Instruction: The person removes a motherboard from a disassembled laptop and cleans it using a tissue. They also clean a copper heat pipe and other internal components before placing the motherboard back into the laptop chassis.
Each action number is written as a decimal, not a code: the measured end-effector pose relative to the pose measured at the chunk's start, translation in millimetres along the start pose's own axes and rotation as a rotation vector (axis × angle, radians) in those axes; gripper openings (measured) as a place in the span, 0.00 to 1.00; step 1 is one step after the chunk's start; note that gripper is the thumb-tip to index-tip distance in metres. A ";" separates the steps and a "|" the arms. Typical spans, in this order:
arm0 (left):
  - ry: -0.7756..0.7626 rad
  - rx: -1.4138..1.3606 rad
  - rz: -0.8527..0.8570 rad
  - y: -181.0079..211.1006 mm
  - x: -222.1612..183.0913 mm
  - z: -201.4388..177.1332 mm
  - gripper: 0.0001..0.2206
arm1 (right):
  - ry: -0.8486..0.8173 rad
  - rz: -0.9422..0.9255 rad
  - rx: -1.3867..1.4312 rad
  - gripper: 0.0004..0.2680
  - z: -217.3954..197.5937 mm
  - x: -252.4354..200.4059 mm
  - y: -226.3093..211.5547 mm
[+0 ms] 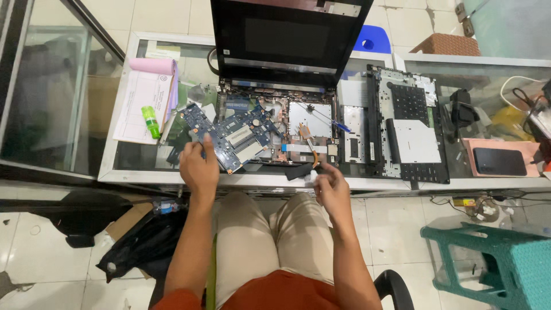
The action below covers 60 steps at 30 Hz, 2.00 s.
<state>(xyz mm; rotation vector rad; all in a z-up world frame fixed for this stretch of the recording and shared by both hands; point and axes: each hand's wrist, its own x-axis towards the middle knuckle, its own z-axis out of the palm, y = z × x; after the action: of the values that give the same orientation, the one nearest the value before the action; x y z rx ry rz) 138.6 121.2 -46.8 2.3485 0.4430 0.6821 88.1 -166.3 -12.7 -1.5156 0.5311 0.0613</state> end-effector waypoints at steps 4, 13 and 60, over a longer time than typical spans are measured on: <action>-0.020 -0.015 -0.082 -0.8 -3.3 -5.9 0.17 | -0.005 0.099 -0.083 0.17 -2.5 2.7 8.0; 0.230 -0.154 0.056 16.6 -20.4 -27.0 0.12 | -0.041 0.184 0.001 0.16 7.9 16.4 5.4; -1.144 -1.016 -0.094 147.0 -144.4 -111.0 0.09 | -0.167 -0.875 0.042 0.09 -34.9 -116.4 -36.1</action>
<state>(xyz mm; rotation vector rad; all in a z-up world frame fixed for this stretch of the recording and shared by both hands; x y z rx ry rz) -21.9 -0.3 72.4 1.3667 -0.2777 -0.4647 -12.1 -169.3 64.9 -1.5695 -0.2886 -0.4931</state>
